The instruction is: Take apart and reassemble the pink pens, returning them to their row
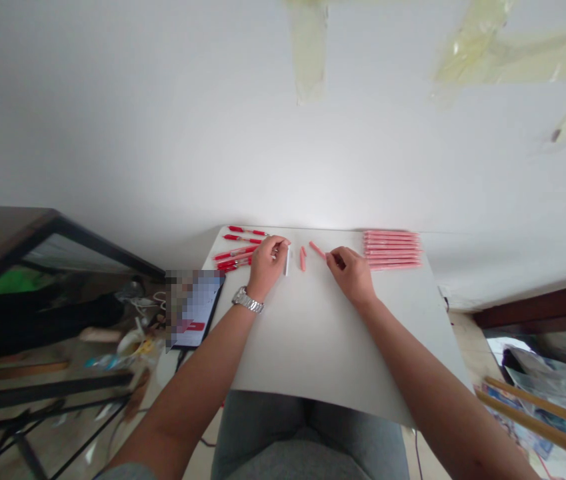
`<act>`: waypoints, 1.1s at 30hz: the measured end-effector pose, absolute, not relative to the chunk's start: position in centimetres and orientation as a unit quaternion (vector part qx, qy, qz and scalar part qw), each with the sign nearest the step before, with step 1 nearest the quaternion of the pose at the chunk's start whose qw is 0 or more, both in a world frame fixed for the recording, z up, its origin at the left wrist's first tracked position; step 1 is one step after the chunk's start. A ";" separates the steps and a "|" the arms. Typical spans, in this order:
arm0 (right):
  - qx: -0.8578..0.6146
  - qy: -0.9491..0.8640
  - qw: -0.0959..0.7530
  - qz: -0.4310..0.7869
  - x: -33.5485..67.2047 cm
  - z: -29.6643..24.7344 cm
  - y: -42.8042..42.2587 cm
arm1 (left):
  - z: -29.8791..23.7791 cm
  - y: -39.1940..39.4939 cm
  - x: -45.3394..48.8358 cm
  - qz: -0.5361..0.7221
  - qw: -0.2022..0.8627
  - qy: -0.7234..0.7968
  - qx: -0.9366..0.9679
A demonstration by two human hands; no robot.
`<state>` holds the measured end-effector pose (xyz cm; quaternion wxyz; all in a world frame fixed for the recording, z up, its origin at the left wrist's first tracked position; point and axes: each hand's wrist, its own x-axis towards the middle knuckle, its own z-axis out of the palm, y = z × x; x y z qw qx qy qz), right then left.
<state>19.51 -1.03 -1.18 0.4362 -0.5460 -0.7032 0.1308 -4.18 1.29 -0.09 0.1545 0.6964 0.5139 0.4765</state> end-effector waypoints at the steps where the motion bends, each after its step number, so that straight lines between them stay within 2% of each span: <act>1: -0.544 -0.704 0.438 0.132 19.5 -1.1 -1.0 | -0.1 1.3 -4.1 0.480 0.159 0.508 0.697; 14: -0.507 -0.732 0.410 0.199 19.5 -1.1 -1.3 | -0.5 1.4 -4.0 0.504 0.214 0.495 0.675; 22: -0.534 -0.714 0.437 0.118 19.5 -1.0 -0.9 | -0.4 1.4 -4.0 0.500 0.230 0.500 0.668; 33: -0.533 -0.760 0.370 0.023 19.8 -2.6 -0.2 | -0.6 1.4 -4.1 0.497 0.218 0.507 0.669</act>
